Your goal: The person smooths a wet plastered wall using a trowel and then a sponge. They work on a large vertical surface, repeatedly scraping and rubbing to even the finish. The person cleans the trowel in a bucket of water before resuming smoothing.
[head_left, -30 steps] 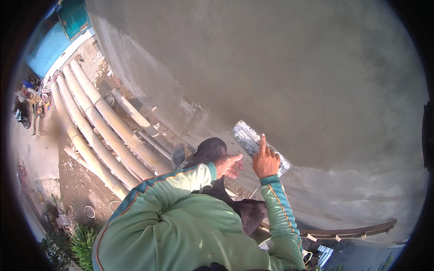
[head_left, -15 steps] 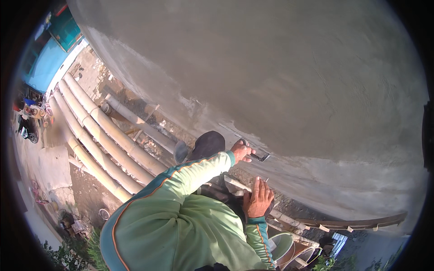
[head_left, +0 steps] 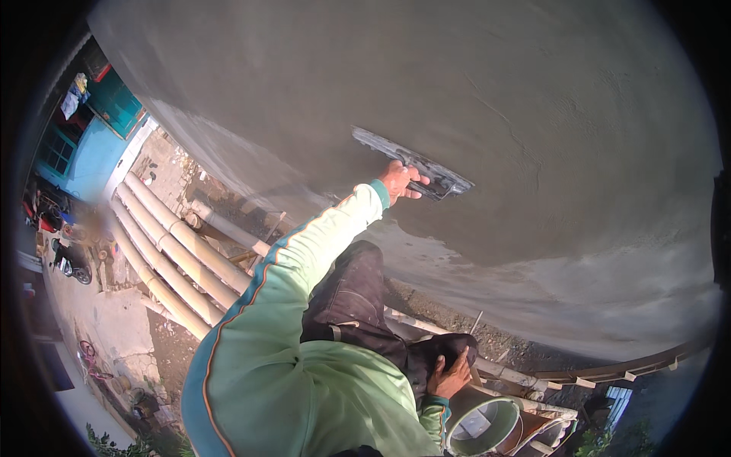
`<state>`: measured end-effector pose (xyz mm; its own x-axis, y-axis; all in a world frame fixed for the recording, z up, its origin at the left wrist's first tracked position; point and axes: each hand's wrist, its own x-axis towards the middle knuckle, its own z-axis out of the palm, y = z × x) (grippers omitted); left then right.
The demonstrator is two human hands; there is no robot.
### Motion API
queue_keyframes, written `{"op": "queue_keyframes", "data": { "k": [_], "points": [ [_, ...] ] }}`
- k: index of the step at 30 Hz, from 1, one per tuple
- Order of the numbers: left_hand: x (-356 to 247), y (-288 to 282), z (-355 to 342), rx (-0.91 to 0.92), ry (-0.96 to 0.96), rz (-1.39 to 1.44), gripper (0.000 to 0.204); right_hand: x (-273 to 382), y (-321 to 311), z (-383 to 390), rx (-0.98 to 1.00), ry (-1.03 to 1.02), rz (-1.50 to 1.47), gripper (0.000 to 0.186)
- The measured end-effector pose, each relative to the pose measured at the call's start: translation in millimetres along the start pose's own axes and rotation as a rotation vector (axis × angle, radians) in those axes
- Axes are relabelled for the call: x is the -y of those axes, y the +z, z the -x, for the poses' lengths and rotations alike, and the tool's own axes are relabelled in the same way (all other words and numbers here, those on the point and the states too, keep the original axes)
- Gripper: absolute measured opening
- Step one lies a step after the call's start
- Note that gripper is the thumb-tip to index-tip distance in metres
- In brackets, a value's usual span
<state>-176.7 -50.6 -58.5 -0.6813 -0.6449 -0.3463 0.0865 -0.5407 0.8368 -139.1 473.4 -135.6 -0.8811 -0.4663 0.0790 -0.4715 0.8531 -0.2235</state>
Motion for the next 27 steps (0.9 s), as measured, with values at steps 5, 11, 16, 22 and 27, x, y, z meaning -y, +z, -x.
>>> {"op": "queue_keyframes", "data": {
  "k": [5, 11, 16, 22, 27],
  "points": [
    [-235, 84, 70, 0.239, 0.096, -0.137, 0.023, -7, -1, -4, 0.016, 0.000, -0.085, 0.080],
    [-325, 137, 143, 0.249, 0.614, -0.395, 0.009, -1, 1, -15, 0.046, -0.015, -0.159, 0.077],
    [-176, 44, 122, 0.223, 0.306, -0.308, 0.040, -7, 1, -12, 0.017, 0.035, -0.116, 0.074],
    [138, -17, 16, 0.142, -0.170, -0.085, 0.045, -12, 1, -12, 0.043, 0.043, -0.050, 0.073],
    [147, 16, -34, 0.088, -0.165, 0.080, 0.055, -2, 1, -14, 0.047, 0.058, -0.048, 0.074]
  ]
}}
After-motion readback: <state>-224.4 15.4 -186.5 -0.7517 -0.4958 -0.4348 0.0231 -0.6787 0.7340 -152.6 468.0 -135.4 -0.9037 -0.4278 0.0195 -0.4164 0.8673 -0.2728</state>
